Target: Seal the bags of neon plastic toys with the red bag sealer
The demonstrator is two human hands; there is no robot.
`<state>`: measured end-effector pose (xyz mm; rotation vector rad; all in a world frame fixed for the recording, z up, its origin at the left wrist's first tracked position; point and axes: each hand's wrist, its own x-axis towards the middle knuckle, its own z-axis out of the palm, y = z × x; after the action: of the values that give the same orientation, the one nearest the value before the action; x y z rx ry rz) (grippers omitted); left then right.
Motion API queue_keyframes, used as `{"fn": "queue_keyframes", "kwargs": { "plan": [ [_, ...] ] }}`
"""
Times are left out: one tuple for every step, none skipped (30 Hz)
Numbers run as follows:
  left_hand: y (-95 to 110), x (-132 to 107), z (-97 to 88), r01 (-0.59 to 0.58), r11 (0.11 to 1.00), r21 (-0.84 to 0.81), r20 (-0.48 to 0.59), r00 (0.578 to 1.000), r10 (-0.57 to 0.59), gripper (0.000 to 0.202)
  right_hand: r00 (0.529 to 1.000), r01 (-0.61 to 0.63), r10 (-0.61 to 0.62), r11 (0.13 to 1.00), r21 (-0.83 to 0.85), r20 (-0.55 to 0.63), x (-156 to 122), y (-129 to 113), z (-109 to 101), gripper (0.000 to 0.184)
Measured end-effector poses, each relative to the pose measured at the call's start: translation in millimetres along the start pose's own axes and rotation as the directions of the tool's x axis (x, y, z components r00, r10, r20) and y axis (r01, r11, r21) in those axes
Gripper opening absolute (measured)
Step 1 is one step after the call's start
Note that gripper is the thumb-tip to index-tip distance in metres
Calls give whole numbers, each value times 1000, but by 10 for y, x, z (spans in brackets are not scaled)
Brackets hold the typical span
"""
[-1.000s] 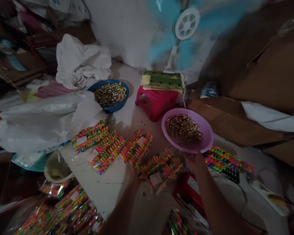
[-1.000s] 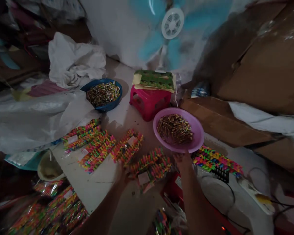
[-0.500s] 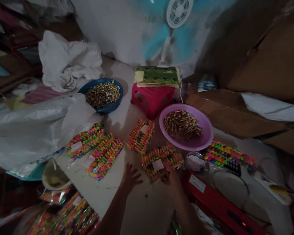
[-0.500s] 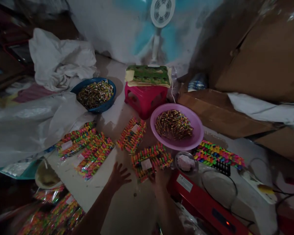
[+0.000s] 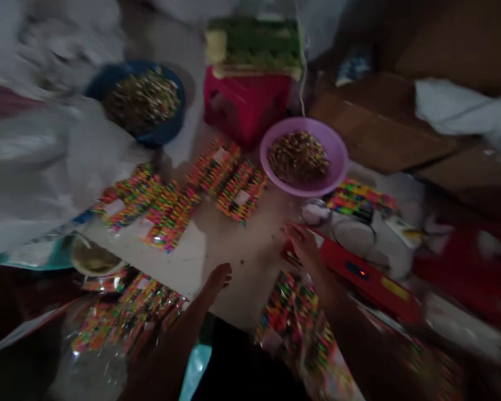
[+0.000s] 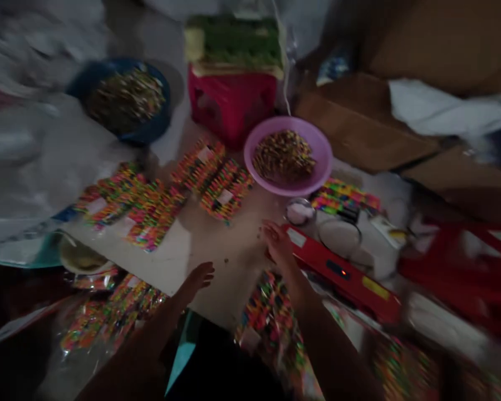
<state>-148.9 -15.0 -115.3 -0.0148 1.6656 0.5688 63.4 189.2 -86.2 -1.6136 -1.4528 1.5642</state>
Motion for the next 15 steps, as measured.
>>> {"fn": "queue_keyframes", "kwargs": {
  "plan": [
    [-172,-63,110,31,997,76,30,999,-34,41,996,-77,76,997,-10,-54,-319,174,-293,39],
    [-335,-125,239,56,990,133,61,996,-65,40,978,-167,165,986,-6,-130,-660,354,-590,40],
    [-480,-185,384,68,982,179,92,992,-86,38,933,-262,258,965,18,-249,-1009,535,-877,41],
    [-604,-237,541,61,972,225,116,989,-89,38,858,-368,361,928,54,-365,-1351,714,-1142,43],
    [-703,-277,705,43,964,262,134,988,-81,41,764,-459,451,883,101,-461,-1673,887,-1375,45],
    [-774,-303,870,15,956,293,138,989,-58,47,691,-516,506,845,136,-516,-1961,1051,-1568,47],
    [-818,-312,1030,-27,944,328,126,992,-16,56,638,-555,547,815,169,-542,-2205,1201,-1718,48],
    [-833,-305,1182,-85,926,367,107,993,49,67,604,-579,579,791,197,-548,-2396,1336,-1826,49],
    [-823,-283,1321,-160,898,410,92,987,134,77,587,-592,603,775,221,-539,-2530,1455,-1895,50],
    [-787,-247,1444,-243,860,449,80,969,232,84,575,-600,626,760,248,-527,-2607,1559,-1930,51],
    [-729,-201,1551,-317,817,481,69,943,326,89,572,-600,638,754,267,-516,-2629,1649,-1938,54],
    [-653,-149,1642,-368,785,497,59,918,393,91,579,-592,635,759,272,-511,-2604,1728,-1925,56],
    [-567,-95,1719,-384,784,487,50,909,414,90,597,-582,622,771,261,-506,-2543,1799,-1897,59],
    [-476,-45,1786,-375,805,460,46,915,400,87,624,-569,603,787,240,-497,-2462,1864,-1857,61],
    [-392,-5,1844,-348,835,427,54,931,361,81,656,-555,582,804,216,-481,-2375,1924,-1812,62]
  ]
}}
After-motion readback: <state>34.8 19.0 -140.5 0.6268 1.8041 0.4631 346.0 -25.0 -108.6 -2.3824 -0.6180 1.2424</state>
